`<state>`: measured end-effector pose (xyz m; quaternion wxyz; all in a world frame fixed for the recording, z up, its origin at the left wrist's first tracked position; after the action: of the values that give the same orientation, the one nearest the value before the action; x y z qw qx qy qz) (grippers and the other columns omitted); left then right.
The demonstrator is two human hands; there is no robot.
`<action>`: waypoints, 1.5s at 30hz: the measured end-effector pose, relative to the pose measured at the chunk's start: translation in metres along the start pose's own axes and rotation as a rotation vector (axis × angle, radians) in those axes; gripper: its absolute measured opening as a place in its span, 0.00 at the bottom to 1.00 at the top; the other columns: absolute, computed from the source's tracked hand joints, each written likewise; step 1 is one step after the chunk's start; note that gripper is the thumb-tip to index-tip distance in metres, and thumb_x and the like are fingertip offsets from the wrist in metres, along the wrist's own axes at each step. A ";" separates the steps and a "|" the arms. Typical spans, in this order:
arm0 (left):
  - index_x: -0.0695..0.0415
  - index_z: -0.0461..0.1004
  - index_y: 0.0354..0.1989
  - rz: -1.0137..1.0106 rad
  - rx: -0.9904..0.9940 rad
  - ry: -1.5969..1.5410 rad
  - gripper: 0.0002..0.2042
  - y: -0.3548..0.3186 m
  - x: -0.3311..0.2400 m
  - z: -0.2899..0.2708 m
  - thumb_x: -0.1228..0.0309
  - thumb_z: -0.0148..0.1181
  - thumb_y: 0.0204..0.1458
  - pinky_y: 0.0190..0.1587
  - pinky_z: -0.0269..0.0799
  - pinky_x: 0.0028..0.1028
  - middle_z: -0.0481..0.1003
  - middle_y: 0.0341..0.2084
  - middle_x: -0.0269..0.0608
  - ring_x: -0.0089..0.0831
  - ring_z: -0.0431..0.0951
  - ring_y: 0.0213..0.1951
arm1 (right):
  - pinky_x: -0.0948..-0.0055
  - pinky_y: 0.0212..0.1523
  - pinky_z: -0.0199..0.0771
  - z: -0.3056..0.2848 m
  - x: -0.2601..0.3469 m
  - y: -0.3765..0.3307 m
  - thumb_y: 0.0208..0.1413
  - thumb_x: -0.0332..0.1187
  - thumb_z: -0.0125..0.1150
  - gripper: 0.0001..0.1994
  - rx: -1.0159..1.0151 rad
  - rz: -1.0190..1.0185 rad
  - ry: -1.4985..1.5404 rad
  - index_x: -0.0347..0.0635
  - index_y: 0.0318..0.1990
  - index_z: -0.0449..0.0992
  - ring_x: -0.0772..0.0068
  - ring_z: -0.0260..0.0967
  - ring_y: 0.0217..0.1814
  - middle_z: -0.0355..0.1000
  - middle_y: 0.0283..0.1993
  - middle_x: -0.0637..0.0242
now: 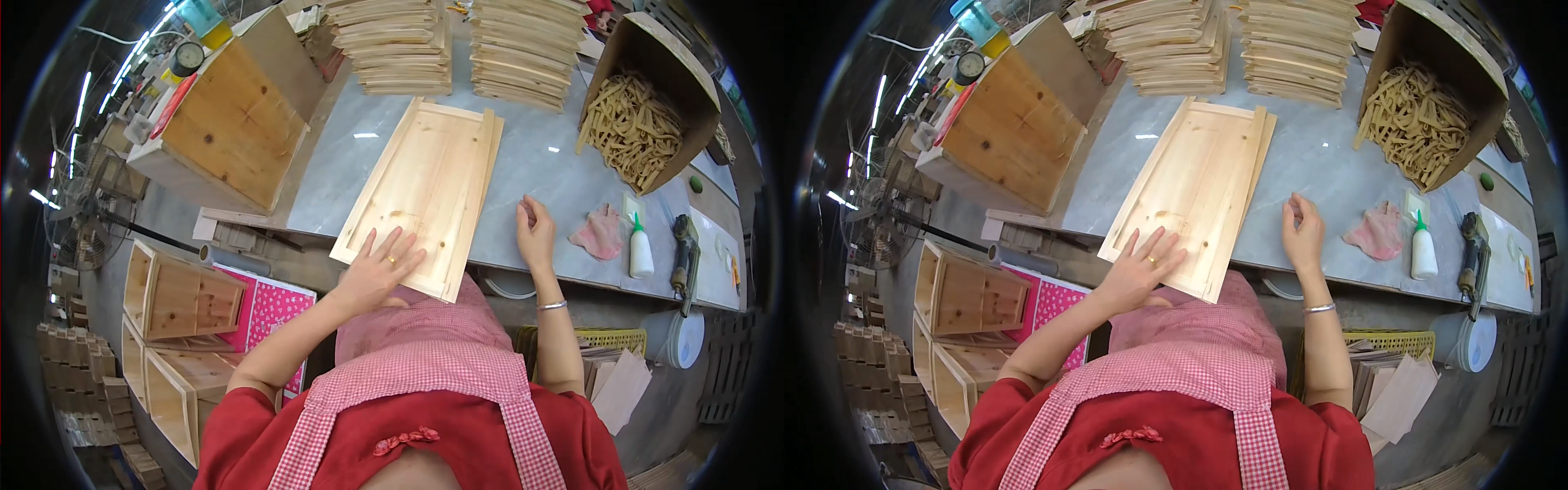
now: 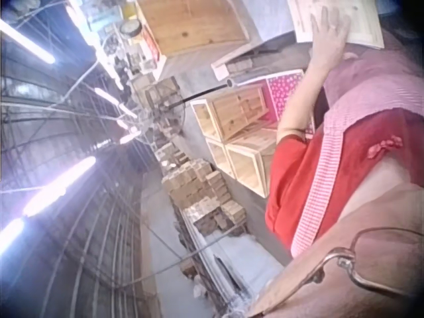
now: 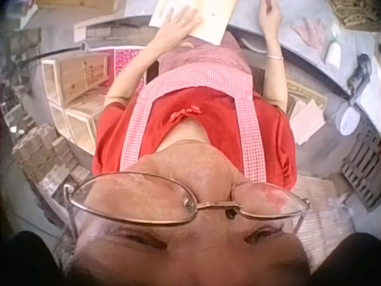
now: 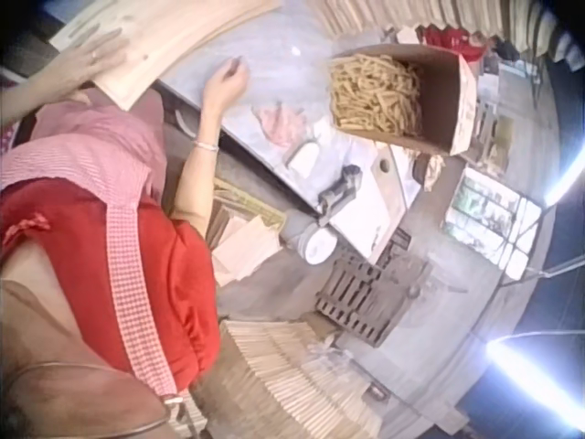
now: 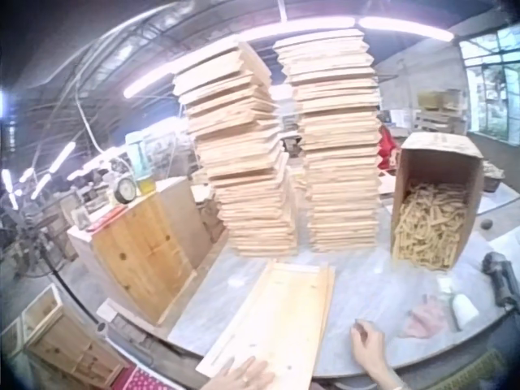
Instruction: Assembling wooden boxes by applying glue to wooden panels and securing them with rubber bands.
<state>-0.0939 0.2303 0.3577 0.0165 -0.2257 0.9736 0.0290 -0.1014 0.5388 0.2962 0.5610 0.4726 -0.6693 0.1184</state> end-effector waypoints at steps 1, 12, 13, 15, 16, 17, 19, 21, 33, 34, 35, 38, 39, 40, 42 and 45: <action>0.53 0.63 0.66 -0.009 -0.058 0.042 0.36 0.001 0.001 0.010 0.63 0.66 0.43 0.67 0.55 0.55 0.61 0.67 0.46 0.47 0.57 0.70 | 0.69 0.42 0.78 0.003 0.005 -0.004 0.59 0.29 0.59 0.15 0.015 0.006 -0.013 0.27 0.50 0.75 0.63 0.78 0.40 0.77 0.43 0.50; 0.62 0.71 0.56 -0.598 -0.679 -0.929 0.21 -0.025 0.063 -0.069 0.74 0.61 0.52 0.57 0.72 0.42 0.72 0.57 0.50 0.47 0.73 0.58 | 0.69 0.47 0.76 -0.016 0.044 -0.003 0.59 0.26 0.58 0.14 -0.024 -0.076 0.040 0.30 0.51 0.75 0.63 0.77 0.44 0.77 0.44 0.53; 0.65 0.69 0.58 -0.842 -0.665 -1.269 0.20 -0.037 0.080 -0.060 0.75 0.57 0.55 0.57 0.72 0.42 0.71 0.58 0.51 0.46 0.73 0.58 | 0.69 0.47 0.76 -0.025 0.046 -0.001 0.60 0.26 0.58 0.14 -0.059 -0.075 0.038 0.30 0.51 0.75 0.64 0.77 0.44 0.77 0.45 0.53; 0.67 0.65 0.59 -0.768 -0.832 -1.654 0.22 -0.048 0.097 -0.046 0.75 0.58 0.56 0.58 0.72 0.42 0.70 0.58 0.52 0.45 0.73 0.58 | 0.70 0.47 0.76 -0.036 0.044 0.001 0.60 0.27 0.58 0.13 -0.115 -0.052 0.042 0.31 0.51 0.75 0.66 0.76 0.44 0.78 0.45 0.54; 0.69 0.62 0.61 -0.657 -0.995 -2.036 0.25 -0.049 0.104 -0.031 0.75 0.58 0.56 0.59 0.72 0.43 0.69 0.59 0.52 0.43 0.73 0.58 | 0.70 0.47 0.76 -0.038 0.044 0.003 0.60 0.27 0.58 0.13 -0.116 -0.054 0.043 0.31 0.51 0.75 0.66 0.76 0.44 0.78 0.45 0.54; 0.66 0.57 0.65 -0.681 -0.993 -2.155 0.28 -0.054 0.101 -0.005 0.74 0.58 0.56 0.62 0.70 0.43 0.67 0.60 0.52 0.45 0.71 0.59 | 0.70 0.47 0.76 -0.039 0.041 0.005 0.60 0.27 0.57 0.13 -0.121 -0.045 0.050 0.31 0.51 0.75 0.67 0.77 0.44 0.78 0.44 0.55; 0.65 0.57 0.65 -0.764 -0.967 -2.258 0.28 -0.061 0.085 0.034 0.73 0.58 0.56 0.63 0.67 0.44 0.67 0.60 0.53 0.45 0.70 0.60 | 0.70 0.47 0.76 -0.038 0.037 0.009 0.61 0.27 0.57 0.13 -0.128 -0.030 0.054 0.31 0.51 0.75 0.67 0.77 0.44 0.78 0.44 0.55; 0.64 0.57 0.65 -0.859 -0.934 -2.362 0.28 -0.066 0.065 0.079 0.72 0.58 0.57 0.65 0.65 0.44 0.66 0.61 0.53 0.45 0.69 0.61 | 0.70 0.46 0.76 -0.034 0.036 0.019 0.59 0.27 0.58 0.13 -0.114 -0.036 0.009 0.31 0.50 0.75 0.66 0.77 0.42 0.78 0.43 0.55; 0.56 0.57 0.68 -1.087 -0.801 -2.286 0.31 -0.028 0.050 0.131 0.50 0.52 0.63 0.67 0.60 0.47 0.63 0.65 0.48 0.46 0.64 0.65 | 0.53 0.54 0.71 0.081 0.009 0.152 0.56 0.42 0.55 0.19 0.219 -0.140 -0.717 0.33 0.44 0.78 0.44 0.73 0.49 0.76 0.46 0.46; 0.56 0.57 0.68 -1.117 -0.818 -2.240 0.31 -0.024 0.054 0.134 0.50 0.52 0.63 0.67 0.60 0.47 0.63 0.65 0.48 0.45 0.64 0.65 | 0.53 0.54 0.71 0.089 -0.001 0.161 0.56 0.42 0.55 0.19 0.208 -0.130 -0.712 0.33 0.44 0.78 0.44 0.73 0.49 0.76 0.46 0.46; 0.56 0.57 0.68 -1.143 -0.839 -2.193 0.31 -0.021 0.057 0.133 0.49 0.51 0.63 0.67 0.61 0.47 0.63 0.65 0.48 0.45 0.64 0.65 | 0.53 0.54 0.71 0.097 -0.005 0.167 0.56 0.43 0.55 0.19 0.192 -0.158 -0.714 0.34 0.43 0.78 0.45 0.74 0.49 0.76 0.45 0.46; 0.60 0.56 0.68 -1.162 -0.804 -2.177 0.33 -0.013 0.063 0.134 0.49 0.51 0.63 0.64 0.66 0.44 0.64 0.64 0.49 0.44 0.67 0.63 | 0.54 0.54 0.69 0.106 0.007 0.174 0.55 0.44 0.56 0.19 0.180 -0.156 -0.738 0.35 0.42 0.79 0.47 0.74 0.48 0.76 0.44 0.45; 0.60 0.56 0.68 -1.169 -0.790 -2.186 0.33 -0.014 0.065 0.136 0.49 0.51 0.63 0.64 0.66 0.44 0.64 0.64 0.49 0.44 0.67 0.63 | 0.54 0.55 0.69 0.110 0.017 0.174 0.55 0.44 0.56 0.19 0.190 -0.134 -0.769 0.35 0.42 0.79 0.47 0.74 0.48 0.76 0.44 0.45; 0.61 0.56 0.67 -1.220 -0.787 -2.180 0.33 -0.020 0.067 0.135 0.49 0.51 0.63 0.63 0.67 0.45 0.65 0.63 0.49 0.45 0.68 0.62 | 0.54 0.55 0.69 0.109 0.023 0.174 0.55 0.44 0.56 0.19 0.183 -0.117 -0.764 0.35 0.42 0.79 0.47 0.74 0.48 0.76 0.44 0.45; 0.62 0.57 0.67 -1.280 -0.774 -2.168 0.33 -0.033 0.066 0.129 0.48 0.50 0.64 0.62 0.69 0.45 0.65 0.63 0.50 0.45 0.69 0.61 | 0.54 0.58 0.66 0.113 0.049 0.170 0.56 0.44 0.57 0.19 0.126 -0.262 -0.707 0.35 0.44 0.79 0.48 0.73 0.49 0.76 0.43 0.46; 0.63 0.59 0.66 -1.262 -0.814 -2.126 0.31 -0.054 0.064 0.109 0.53 0.54 0.63 0.60 0.71 0.44 0.68 0.60 0.50 0.44 0.71 0.59 | 0.54 0.61 0.61 0.123 0.056 0.156 0.56 0.43 0.58 0.20 0.143 -0.219 -0.667 0.35 0.47 0.78 0.46 0.71 0.53 0.75 0.46 0.46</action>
<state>-0.1255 0.1606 0.2437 0.7164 -0.4974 0.1320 0.4711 -0.2950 0.5082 0.3601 0.2864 0.5923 -0.7509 -0.0569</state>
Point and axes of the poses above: each hand's wrist, its own y-axis towards the middle knuckle, its own z-axis out of the palm, x = y × z, the point moved 9 cm from there along y, towards the middle knuckle
